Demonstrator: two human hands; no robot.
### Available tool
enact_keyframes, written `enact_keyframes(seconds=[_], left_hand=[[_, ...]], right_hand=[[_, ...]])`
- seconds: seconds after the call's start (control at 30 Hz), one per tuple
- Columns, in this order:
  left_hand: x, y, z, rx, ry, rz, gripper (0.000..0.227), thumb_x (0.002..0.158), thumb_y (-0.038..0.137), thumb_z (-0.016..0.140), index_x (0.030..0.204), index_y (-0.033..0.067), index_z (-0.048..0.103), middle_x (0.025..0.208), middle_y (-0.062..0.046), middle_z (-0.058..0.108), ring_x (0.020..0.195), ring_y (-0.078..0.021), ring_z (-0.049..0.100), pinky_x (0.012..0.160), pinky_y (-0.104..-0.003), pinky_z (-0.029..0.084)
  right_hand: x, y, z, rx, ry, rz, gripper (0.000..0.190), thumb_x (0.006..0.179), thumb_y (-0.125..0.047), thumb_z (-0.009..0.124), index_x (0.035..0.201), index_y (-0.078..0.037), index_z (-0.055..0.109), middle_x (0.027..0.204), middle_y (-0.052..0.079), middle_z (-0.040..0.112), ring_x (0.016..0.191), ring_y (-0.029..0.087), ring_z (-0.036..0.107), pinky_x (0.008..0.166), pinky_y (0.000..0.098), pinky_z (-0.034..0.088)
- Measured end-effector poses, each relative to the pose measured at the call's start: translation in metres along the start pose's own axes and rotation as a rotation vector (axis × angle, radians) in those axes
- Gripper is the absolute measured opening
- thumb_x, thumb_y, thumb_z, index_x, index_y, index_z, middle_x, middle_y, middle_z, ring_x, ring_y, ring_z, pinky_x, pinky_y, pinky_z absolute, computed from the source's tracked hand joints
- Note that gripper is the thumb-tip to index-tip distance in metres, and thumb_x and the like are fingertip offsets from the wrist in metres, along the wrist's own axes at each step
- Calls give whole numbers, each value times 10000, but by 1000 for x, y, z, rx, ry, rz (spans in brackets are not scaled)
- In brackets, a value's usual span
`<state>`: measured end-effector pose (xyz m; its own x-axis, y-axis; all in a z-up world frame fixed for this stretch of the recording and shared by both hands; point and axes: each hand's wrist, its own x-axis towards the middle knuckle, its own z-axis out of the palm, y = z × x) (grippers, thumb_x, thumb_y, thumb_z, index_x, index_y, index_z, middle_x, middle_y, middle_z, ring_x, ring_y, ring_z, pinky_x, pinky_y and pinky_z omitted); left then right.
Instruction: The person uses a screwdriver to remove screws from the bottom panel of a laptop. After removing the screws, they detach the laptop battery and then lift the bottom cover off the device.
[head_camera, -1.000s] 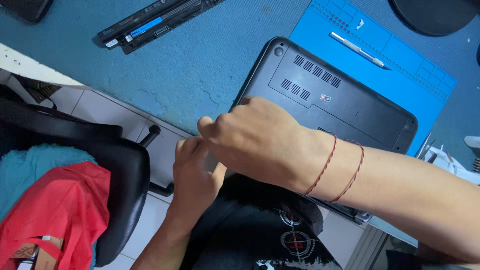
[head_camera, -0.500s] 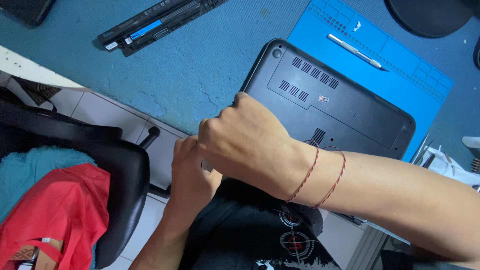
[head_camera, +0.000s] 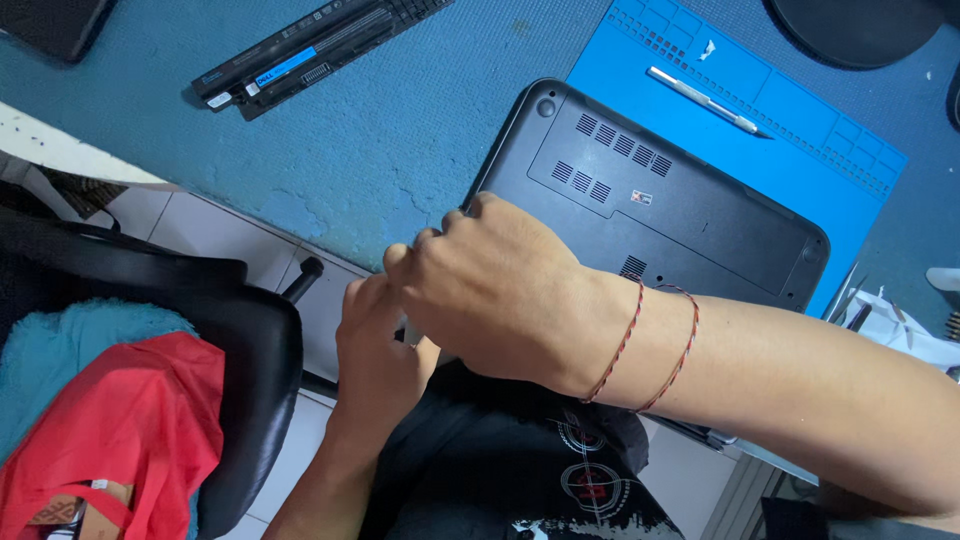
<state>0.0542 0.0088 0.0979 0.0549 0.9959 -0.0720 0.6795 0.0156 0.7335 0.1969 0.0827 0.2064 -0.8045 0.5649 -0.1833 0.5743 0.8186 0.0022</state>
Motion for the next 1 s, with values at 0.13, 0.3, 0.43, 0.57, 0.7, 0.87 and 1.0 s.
enact_keyframes(seconds=[0.13, 0.3, 0.43, 0.57, 0.7, 0.87, 1.0], left_hand=[[0, -4, 5, 7, 71, 24, 276, 611, 33, 618, 876, 113, 617, 912, -2, 615, 904, -276, 494, 704, -391, 452], [2, -10, 7, 82, 46, 61, 302, 580, 54, 653, 872, 109, 598, 926, -26, 603, 924, -313, 503, 677, -436, 439], [-1, -2, 5, 12, 126, 124, 208, 654, -10, 654, 813, 102, 578, 857, 8, 569, 830, -251, 465, 642, -349, 441], [1, 7, -3, -12, 10, -12, 325, 697, 74, 653, 998, 167, 576, 1025, 36, 575, 906, -254, 488, 721, -378, 446], [1, -8, 6, 12, 80, 95, 364, 636, 28, 660, 983, 127, 613, 969, -24, 615, 911, -291, 517, 704, -395, 455], [1, 3, -1, -4, 8, 1, 487, 684, 49, 684, 1144, 180, 592, 1181, 40, 605, 968, -278, 515, 710, -403, 484], [0, 4, -2, -40, 30, 31, 434, 698, 56, 691, 1108, 168, 605, 1076, 39, 631, 938, -250, 511, 729, -370, 484]], right_hand=[[4, -3, 11, 63, 135, 7, 105, 847, -176, 565, 746, -148, 550, 590, 6, 612, 526, 267, 625, 528, 378, 426], [8, -7, 4, 38, 3, 0, 244, 897, -141, 572, 722, -301, 629, 664, -68, 640, 594, 236, 646, 568, 378, 406], [5, -4, 5, -3, -7, 17, 217, 856, -117, 561, 679, -237, 598, 593, -66, 592, 504, 213, 593, 552, 349, 364], [4, 1, 12, 63, 83, -36, 147, 845, -127, 599, 712, -146, 540, 541, -13, 576, 504, 256, 615, 521, 370, 444], [6, 0, 11, 29, 39, -75, 189, 847, -121, 589, 676, -198, 567, 609, -33, 579, 485, 235, 599, 546, 372, 411], [7, 0, 15, 25, 128, -48, 169, 879, -146, 582, 716, -190, 585, 580, -23, 595, 538, 233, 600, 541, 368, 427], [7, -2, 17, 19, 94, -44, 243, 876, -122, 562, 649, -194, 518, 537, -41, 558, 471, 221, 575, 550, 359, 389]])
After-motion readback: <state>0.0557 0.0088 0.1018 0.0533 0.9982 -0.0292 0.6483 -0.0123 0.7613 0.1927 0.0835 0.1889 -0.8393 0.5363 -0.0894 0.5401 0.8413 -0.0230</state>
